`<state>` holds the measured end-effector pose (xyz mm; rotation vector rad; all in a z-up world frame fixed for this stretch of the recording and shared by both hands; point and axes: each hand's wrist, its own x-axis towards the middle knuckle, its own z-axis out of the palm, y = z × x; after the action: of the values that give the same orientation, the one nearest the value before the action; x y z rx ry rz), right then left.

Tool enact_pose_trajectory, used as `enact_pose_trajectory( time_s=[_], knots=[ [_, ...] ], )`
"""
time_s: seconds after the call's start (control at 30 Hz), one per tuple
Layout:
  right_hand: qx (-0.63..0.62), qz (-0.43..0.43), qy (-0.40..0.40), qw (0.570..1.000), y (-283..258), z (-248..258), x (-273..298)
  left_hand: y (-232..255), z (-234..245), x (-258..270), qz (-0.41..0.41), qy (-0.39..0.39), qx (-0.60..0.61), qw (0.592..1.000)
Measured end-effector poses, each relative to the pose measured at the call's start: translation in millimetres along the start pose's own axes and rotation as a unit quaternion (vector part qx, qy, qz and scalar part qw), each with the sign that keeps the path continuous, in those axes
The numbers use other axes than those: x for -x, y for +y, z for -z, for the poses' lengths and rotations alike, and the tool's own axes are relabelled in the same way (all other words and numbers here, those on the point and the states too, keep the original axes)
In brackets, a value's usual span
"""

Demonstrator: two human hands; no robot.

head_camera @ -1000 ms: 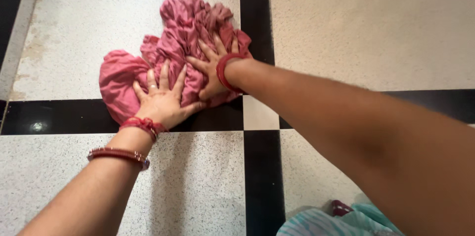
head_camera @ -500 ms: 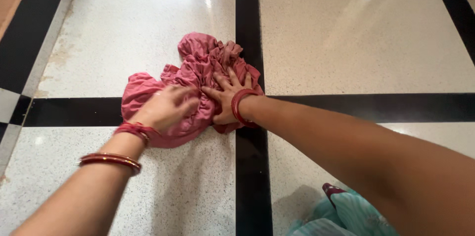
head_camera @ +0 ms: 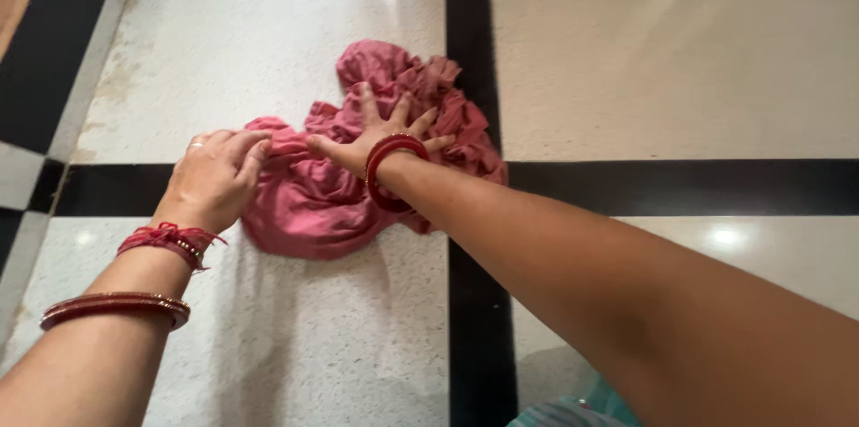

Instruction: The person wipes a tiled floor with a pink cloth, moving along the base of a wall and under a piece of furniture. They scrub the surface with both hands, focusing on the edges and corners.

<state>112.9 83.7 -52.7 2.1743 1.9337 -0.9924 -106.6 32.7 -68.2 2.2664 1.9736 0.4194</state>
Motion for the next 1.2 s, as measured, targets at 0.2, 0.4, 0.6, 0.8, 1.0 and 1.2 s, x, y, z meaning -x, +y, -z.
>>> enact_pose_trajectory(
  time_s=[0.2,0.4,0.6,0.8,1.0,1.2],
  knots=[
    [0.063,-0.016,0.053,0.997,-17.9,-36.9,-15.5,-26.8,11.0,3.2,0.043,-0.024,-0.011,0.999],
    [0.065,-0.009,0.092,0.994,-42.6,-54.0,-25.6,-53.8,28.9,-7.9,0.074,-0.054,-0.030,0.995],
    [0.100,0.037,0.045,0.993,-77.3,-64.6,-32.0,-69.4,24.8,-11.0,0.013,-0.028,-0.041,0.999],
    [0.153,0.159,-0.020,0.975,-111.5,-85.2,-18.4,-80.9,31.8,-1.8,-0.002,0.005,-0.058,0.998],
    [0.216,0.306,-0.058,0.925,-138.7,-123.2,26.2,-95.0,40.6,19.9,-0.009,0.030,-0.078,0.996],
    [0.330,0.435,-0.156,0.823,-139.2,-164.4,88.5,-90.0,43.2,37.7,0.056,0.006,-0.060,0.997]
  ],
)
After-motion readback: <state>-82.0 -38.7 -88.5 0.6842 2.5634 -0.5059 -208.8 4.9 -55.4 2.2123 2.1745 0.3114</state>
